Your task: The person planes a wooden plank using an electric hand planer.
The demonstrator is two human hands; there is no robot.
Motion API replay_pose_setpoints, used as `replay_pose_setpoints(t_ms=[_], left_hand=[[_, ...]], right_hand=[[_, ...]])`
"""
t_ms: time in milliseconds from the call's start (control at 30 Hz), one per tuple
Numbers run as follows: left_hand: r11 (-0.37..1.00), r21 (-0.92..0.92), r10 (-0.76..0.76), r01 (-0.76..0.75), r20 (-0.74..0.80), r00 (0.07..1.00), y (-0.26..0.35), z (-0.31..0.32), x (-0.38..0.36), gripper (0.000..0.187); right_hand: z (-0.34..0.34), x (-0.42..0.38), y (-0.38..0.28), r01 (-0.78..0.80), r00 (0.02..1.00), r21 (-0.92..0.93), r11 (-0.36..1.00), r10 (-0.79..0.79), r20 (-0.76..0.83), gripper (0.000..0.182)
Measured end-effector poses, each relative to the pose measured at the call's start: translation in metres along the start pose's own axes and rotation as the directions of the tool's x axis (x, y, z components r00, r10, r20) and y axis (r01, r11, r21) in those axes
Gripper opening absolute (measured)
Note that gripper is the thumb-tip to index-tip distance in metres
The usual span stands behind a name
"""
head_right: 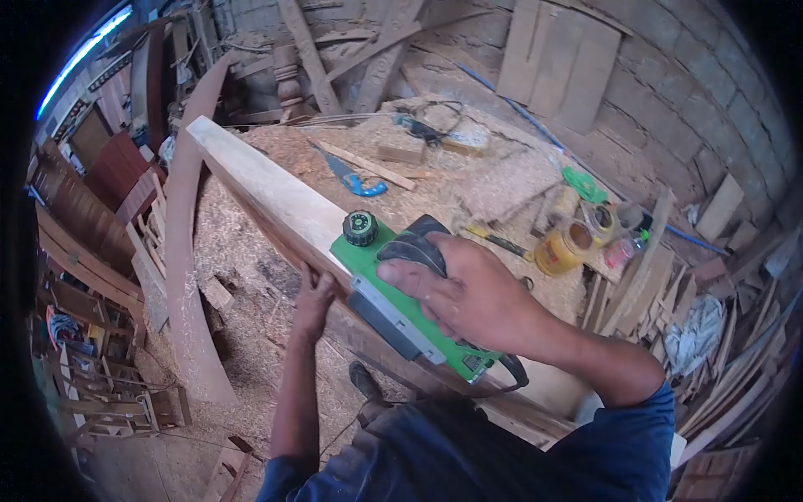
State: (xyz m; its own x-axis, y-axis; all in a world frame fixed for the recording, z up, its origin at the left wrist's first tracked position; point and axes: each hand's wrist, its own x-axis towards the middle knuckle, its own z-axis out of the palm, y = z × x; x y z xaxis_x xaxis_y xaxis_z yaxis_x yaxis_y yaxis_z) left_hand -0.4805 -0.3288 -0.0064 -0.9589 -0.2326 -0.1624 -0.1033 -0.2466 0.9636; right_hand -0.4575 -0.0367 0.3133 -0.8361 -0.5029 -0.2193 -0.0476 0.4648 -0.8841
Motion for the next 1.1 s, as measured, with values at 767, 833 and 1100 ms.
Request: replay_pose_setpoints(t_ms=[767,833,1100], left_hand=[[0.998,0.062,0.012,-0.015,0.043,0.999,0.021,-0.03,0.001,0.14],[0.998,0.037,-0.048,0.048,0.012,0.999,0.02,-0.043,0.006,0.136],[0.995,0.044,-0.075,0.086,-0.208,0.975,-0.018,-0.121,0.021,0.114]], right_hand=[[0.106,0.277,-0.111,0.118,0.992,-0.074,0.99,-0.114,0.054,0.07],[0.114,0.295,-0.119,0.129,0.991,-0.07,0.989,-0.126,0.051,0.07],[0.142,0.367,-0.147,0.17,0.985,-0.056,0.984,-0.169,0.019,0.072]])
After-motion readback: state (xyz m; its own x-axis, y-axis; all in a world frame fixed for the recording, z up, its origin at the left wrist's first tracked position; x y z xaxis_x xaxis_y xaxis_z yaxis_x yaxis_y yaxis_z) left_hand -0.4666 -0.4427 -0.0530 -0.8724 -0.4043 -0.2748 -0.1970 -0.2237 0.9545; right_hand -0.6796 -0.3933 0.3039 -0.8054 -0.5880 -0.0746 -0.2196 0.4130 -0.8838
